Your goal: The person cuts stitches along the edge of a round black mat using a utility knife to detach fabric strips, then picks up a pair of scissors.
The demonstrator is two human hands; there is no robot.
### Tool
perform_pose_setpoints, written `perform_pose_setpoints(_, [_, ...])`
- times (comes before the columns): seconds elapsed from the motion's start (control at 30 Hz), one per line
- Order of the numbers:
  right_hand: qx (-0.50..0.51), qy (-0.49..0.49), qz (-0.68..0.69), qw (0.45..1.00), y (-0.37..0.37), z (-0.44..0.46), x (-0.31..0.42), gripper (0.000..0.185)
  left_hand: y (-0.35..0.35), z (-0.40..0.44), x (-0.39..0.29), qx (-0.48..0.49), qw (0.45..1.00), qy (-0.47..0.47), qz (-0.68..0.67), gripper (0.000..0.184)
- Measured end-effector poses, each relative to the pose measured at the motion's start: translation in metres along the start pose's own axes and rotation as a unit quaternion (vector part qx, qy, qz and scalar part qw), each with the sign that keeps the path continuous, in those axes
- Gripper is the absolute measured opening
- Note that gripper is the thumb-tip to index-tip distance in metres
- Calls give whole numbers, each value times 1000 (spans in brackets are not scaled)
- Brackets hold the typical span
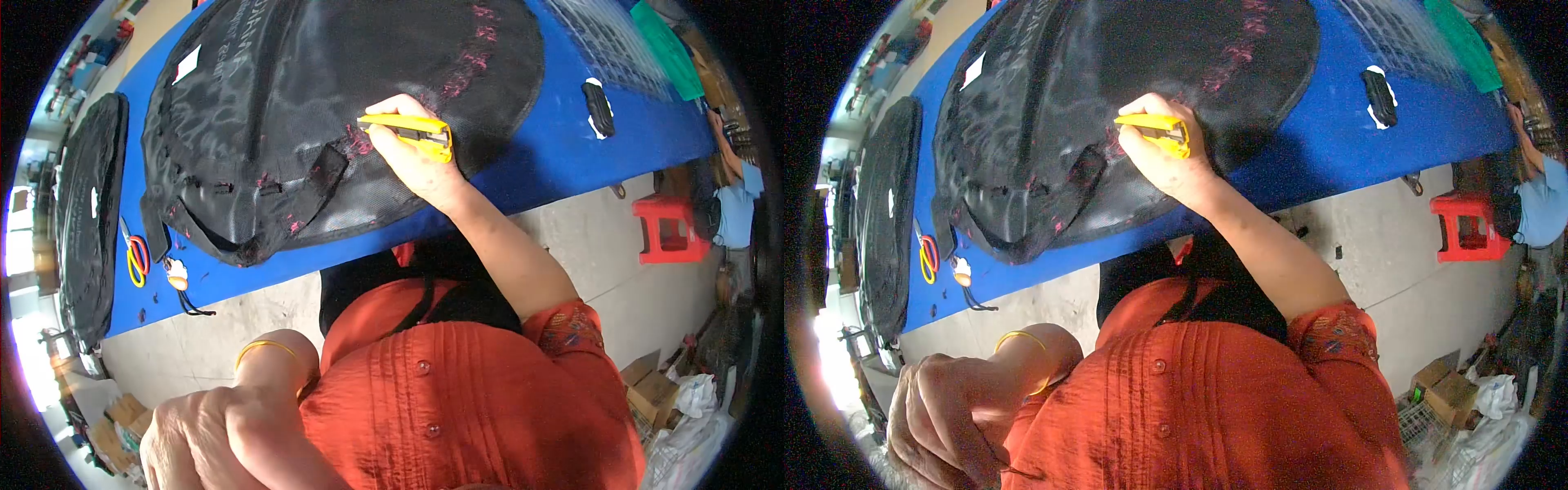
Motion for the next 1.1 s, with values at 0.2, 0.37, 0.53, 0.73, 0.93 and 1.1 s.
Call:
perform_pose_setpoints(0.2, [3, 9, -6, 1000, 0, -1, -1, 17, -16, 34, -3, 120, 778, -566, -244, 27])
perform_pose_setpoints(0.37, [10, -2, 7, 1000, 0, -1, 1, 18, -16, 18, -4, 163, 726, -621, -247, 21])
perform_pose_setpoints(0.53, [10, 16, -16, 1000, 0, -1, -1, 18, -19, 31, -2, 144, 775, -526, -320, 25])
perform_pose_setpoints(0.73, [12, 4, -33, 999, 1, 0, 2, 18, -17, 39, -7, 154, 795, -512, -285, 28])
perform_pose_setpoints(0.93, [-1, 16, -68, 998, 0, 0, 1, 17, -13, 32, -7, 148, 786, -550, -240, 27])
perform_pose_setpoints(1.1, [9, 9, -33, 999, 0, -1, 1, 17, -23, 56, -9, 212, 857, -424, -203, 26])
Point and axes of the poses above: each hand's wrist, its own z-axis towards the middle knuckle, its own y-axis out of the back of the hand, x = y × z, the point moved 7 cm from there along z, towards the middle knuckle, and after that the axes turned 3 degrees about y, right-handed, at the moved point
